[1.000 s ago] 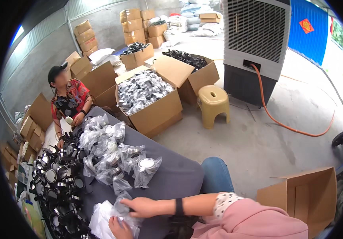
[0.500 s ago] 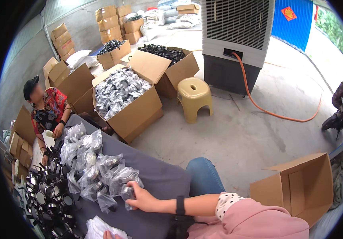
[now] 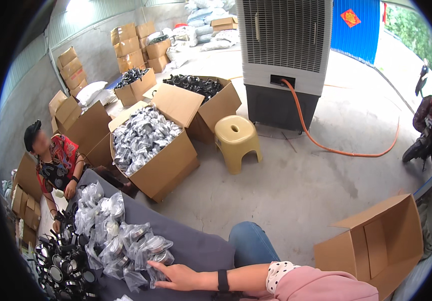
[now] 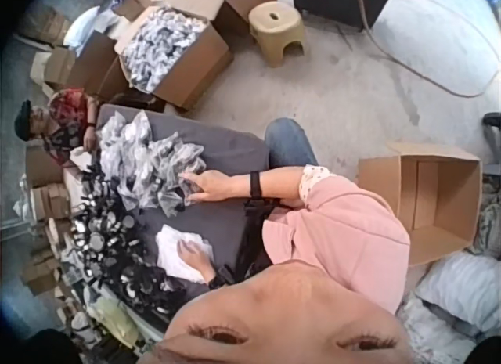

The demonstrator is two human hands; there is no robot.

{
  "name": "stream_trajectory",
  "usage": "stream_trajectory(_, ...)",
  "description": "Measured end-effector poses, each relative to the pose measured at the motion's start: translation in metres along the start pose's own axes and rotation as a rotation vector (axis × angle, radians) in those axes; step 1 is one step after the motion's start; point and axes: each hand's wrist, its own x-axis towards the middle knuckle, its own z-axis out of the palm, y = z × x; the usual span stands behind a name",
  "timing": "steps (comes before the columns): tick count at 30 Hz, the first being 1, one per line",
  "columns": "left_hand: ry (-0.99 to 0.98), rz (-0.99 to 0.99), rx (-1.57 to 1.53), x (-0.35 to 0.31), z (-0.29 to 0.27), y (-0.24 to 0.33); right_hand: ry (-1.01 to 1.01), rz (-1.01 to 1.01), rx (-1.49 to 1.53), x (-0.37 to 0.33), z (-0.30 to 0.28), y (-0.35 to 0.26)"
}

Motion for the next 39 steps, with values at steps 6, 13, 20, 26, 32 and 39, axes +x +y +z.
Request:
stream_trajectory(6, -0.019, 0.001, 0.008, 0.004, 0.001, 0.004, 0.005, -0.107, 0.093, -0.001, -0.002, 0.004)
stream_trajectory(13, -0.019, -0.010, -0.002, 0.002, 0.001, -0.002, 0.167, -0.270, -0.015, 0.002, 0.012, 0.011)
stream_trajectory(20, -0.028, -0.005, -0.005, 0.000, 0.002, -0.004, 0.115, -0.284, 0.018, -0.002, 0.013, 0.010)
stream_trajectory(26, -0.053, -0.041, -0.015, -0.001, 0.004, -0.010, 0.036, -0.226, 0.039, -0.003, 0.007, 0.002)
stream_trajectory(32, -0.048, -0.054, -0.014, -0.002, 0.008, -0.014, 0.052, -0.233, 0.068, -0.005, 0.005, 0.000)
stream_trajectory(39, -0.053, -0.026, -0.023, 0.000, 0.003, -0.009, 0.079, -0.258, 0.043, -0.002, 0.007, 0.003)
